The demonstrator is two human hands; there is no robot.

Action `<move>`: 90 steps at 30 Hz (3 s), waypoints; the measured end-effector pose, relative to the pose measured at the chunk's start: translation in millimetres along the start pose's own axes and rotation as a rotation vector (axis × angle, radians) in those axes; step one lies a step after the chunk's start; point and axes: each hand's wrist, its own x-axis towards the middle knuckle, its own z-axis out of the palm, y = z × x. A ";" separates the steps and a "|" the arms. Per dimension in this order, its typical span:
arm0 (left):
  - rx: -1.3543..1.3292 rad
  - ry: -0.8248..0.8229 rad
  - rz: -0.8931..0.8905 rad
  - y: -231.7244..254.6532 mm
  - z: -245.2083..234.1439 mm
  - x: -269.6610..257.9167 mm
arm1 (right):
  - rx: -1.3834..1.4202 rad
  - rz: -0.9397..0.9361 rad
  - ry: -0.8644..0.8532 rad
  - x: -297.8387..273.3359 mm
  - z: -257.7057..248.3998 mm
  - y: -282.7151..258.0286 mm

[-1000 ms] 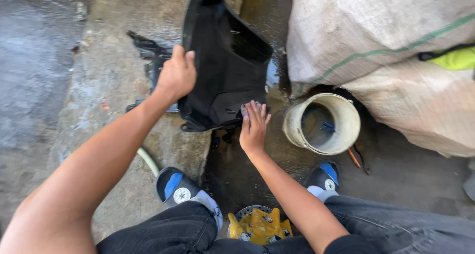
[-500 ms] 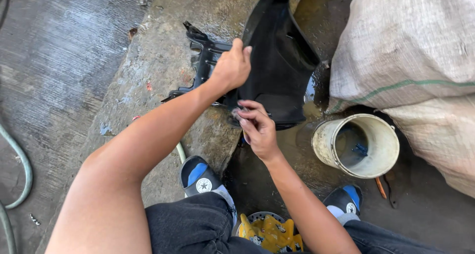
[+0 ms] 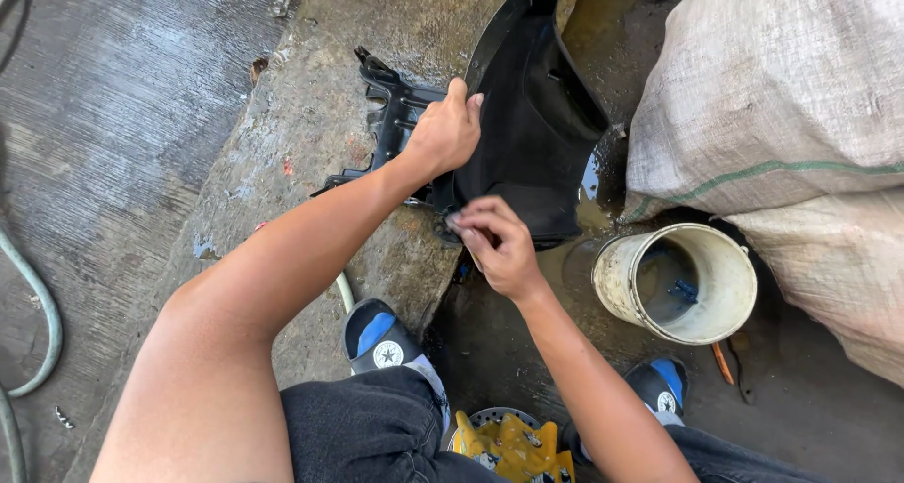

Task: Cleaning a black plastic motorcycle part using a brush, cloth, and a bucket of water

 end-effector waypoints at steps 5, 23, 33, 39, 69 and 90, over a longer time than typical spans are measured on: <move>-0.002 -0.014 -0.024 -4.0 0.4 -2.3 | 0.130 0.023 0.002 -6.1 1.4 3.9; -0.010 -0.016 0.033 7.3 -6.1 -17.4 | -0.019 -0.180 0.162 11.0 28.1 0.9; 0.007 -0.006 0.006 6.2 -2.4 -10.4 | 0.068 0.342 0.293 -1.3 8.5 49.4; 0.013 -0.017 0.027 8.1 -8.1 -25.6 | -0.230 0.337 -0.010 0.4 -0.8 36.5; 0.100 -0.169 0.004 3.0 -8.0 -13.9 | -0.806 0.654 0.113 6.3 -103.3 151.6; 0.024 -0.248 -0.085 13.1 -31.5 -20.7 | -0.539 0.628 0.352 129.7 -105.8 203.7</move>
